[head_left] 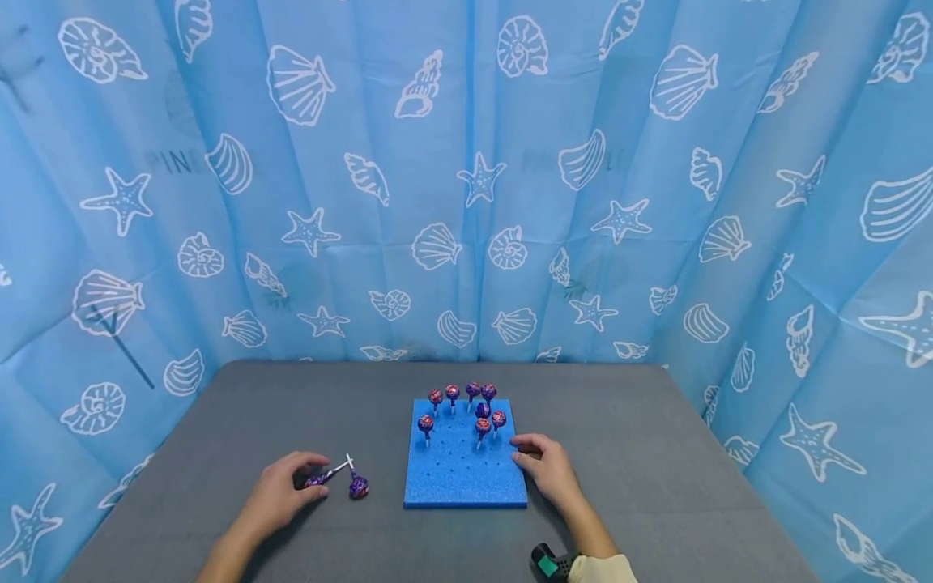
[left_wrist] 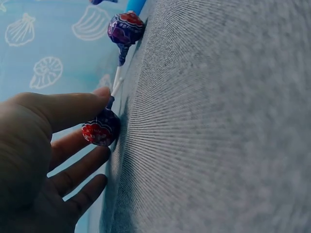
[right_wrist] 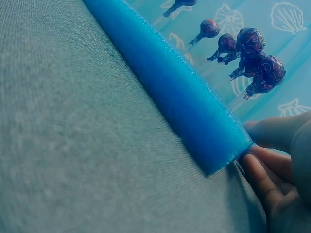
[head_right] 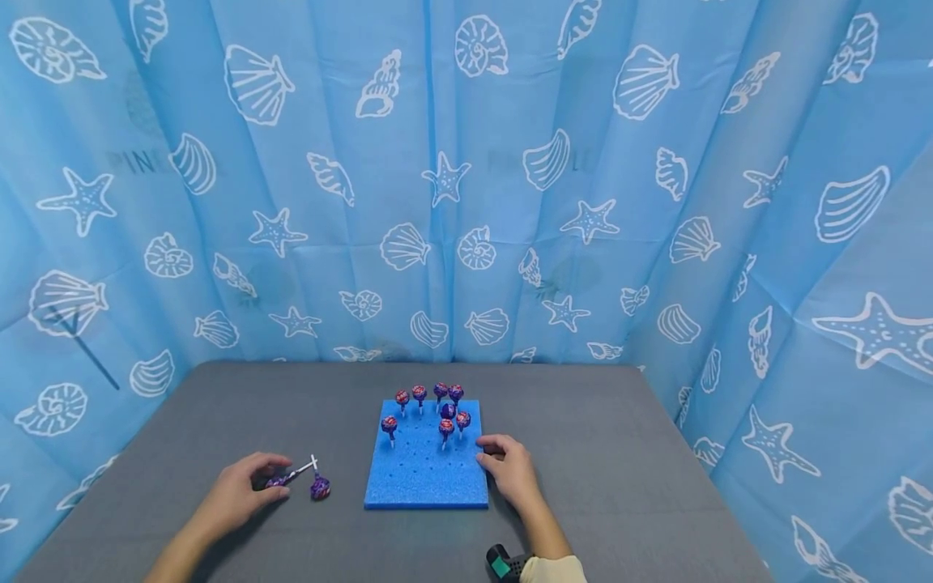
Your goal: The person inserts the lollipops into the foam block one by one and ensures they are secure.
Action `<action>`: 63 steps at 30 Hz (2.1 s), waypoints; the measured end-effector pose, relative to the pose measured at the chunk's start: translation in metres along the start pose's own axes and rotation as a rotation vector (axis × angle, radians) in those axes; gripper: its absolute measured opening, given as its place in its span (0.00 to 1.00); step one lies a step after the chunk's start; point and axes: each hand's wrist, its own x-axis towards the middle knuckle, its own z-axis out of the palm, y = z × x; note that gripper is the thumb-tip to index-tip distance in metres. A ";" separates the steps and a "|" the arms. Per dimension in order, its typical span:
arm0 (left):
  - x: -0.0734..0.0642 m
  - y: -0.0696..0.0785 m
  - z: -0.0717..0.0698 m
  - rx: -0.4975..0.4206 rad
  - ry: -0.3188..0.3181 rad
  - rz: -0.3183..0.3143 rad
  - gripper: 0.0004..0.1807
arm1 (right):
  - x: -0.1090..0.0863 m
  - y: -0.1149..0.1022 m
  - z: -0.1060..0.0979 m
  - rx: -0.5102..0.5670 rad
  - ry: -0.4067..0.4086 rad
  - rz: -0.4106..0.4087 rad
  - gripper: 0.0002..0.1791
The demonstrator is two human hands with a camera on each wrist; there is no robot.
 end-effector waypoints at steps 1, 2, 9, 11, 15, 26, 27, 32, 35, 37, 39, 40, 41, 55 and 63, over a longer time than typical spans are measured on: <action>0.000 0.000 0.000 -0.002 -0.012 -0.020 0.20 | 0.000 0.000 0.000 0.001 -0.001 0.003 0.10; 0.000 0.000 0.000 0.000 -0.022 -0.037 0.20 | 0.000 0.000 0.000 -0.001 -0.002 0.006 0.10; -0.001 0.001 -0.002 -0.023 -0.053 -0.093 0.19 | 0.001 0.001 0.000 0.001 -0.007 0.019 0.11; -0.002 0.001 -0.002 -0.028 -0.058 -0.105 0.18 | 0.001 0.001 0.000 -0.001 -0.006 0.014 0.11; -0.003 0.002 -0.002 -0.030 -0.070 -0.133 0.18 | -0.001 0.000 0.000 -0.005 -0.003 0.008 0.11; 0.000 0.004 -0.004 0.004 -0.034 -0.148 0.16 | 0.000 -0.001 0.000 0.009 -0.002 0.034 0.10; 0.000 0.004 -0.004 0.011 -0.034 -0.146 0.16 | 0.000 -0.001 0.000 0.010 -0.002 0.041 0.10; 0.003 0.006 -0.006 0.018 -0.023 -0.147 0.16 | 0.000 -0.002 -0.001 0.017 -0.002 0.036 0.10; 0.004 0.006 -0.006 0.009 -0.008 -0.145 0.15 | -0.001 -0.002 -0.001 0.012 -0.005 0.017 0.10; 0.006 0.007 -0.006 -0.004 0.006 -0.138 0.15 | -0.001 -0.002 -0.001 0.012 -0.004 0.020 0.10; 0.008 0.008 -0.007 -0.024 0.019 -0.131 0.15 | -0.001 -0.002 -0.001 0.014 0.000 0.038 0.10; 0.009 0.010 -0.007 -0.037 0.024 -0.128 0.14 | -0.001 -0.002 -0.001 0.014 0.002 0.041 0.10; 0.010 0.011 -0.007 -0.054 0.028 -0.129 0.14 | -0.001 -0.002 -0.001 0.018 0.003 0.052 0.10; 0.016 0.049 -0.013 -0.204 0.030 -0.098 0.16 | -0.001 -0.003 -0.001 0.022 0.000 0.048 0.11; 0.018 0.065 -0.011 -0.272 0.028 -0.054 0.15 | -0.002 -0.004 -0.001 0.019 0.002 0.034 0.10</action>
